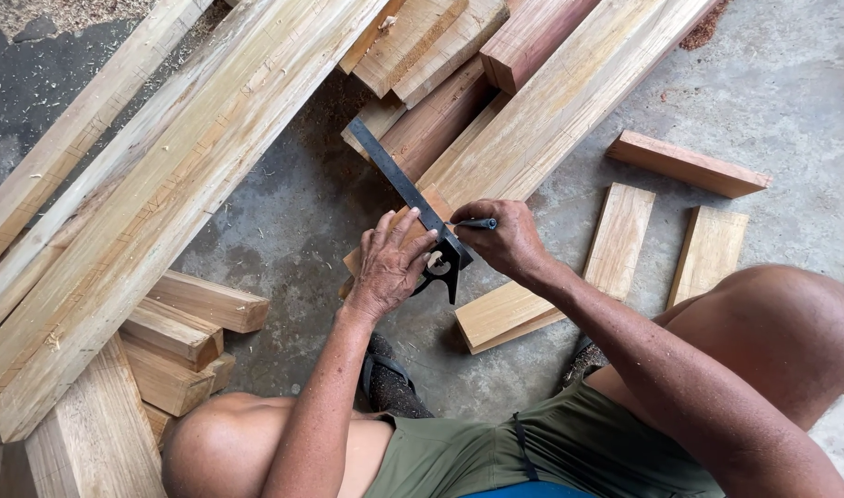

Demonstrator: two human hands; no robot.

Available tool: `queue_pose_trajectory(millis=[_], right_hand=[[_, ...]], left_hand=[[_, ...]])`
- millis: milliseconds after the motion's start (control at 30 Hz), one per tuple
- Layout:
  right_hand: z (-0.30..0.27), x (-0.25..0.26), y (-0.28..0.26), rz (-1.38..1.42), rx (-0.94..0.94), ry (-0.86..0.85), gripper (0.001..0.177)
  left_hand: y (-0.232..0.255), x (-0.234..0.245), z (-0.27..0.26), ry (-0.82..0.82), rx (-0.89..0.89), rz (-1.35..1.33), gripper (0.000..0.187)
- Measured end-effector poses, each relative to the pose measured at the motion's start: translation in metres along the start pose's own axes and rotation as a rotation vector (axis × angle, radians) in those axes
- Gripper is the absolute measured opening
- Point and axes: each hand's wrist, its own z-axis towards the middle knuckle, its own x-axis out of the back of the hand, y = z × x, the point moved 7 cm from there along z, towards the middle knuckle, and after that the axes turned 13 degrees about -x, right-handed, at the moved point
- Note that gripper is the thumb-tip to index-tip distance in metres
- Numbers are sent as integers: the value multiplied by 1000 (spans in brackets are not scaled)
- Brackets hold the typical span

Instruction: Marking wood pieces for measurements using a combination square and a pen.

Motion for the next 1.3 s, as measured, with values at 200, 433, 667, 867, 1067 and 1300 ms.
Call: queue_pose_trajectory(millis=[200, 433, 667, 867, 1067, 1300], right_hand=[[-1, 6, -10, -173, 53, -91, 18], [2, 4, -9, -104, 16, -61, 21], [3, 8, -3, -94, -14, -81, 21], [-6, -20, 49, -275, -435, -210, 45], [-29, -68, 81, 573, -567, -362, 36], [-67, -69, 16, 434, -240, -218, 34]], left_hand=[[-1, 0, -2, 16, -6, -18, 33], [1, 1, -1, 13, -17, -7, 34], [-2, -3, -2, 1, 1, 3, 34], [0, -2, 0, -26, 26, 35, 33], [11, 12, -1, -23, 85, 38, 35], [40, 64, -33, -204, 467, -476, 90]])
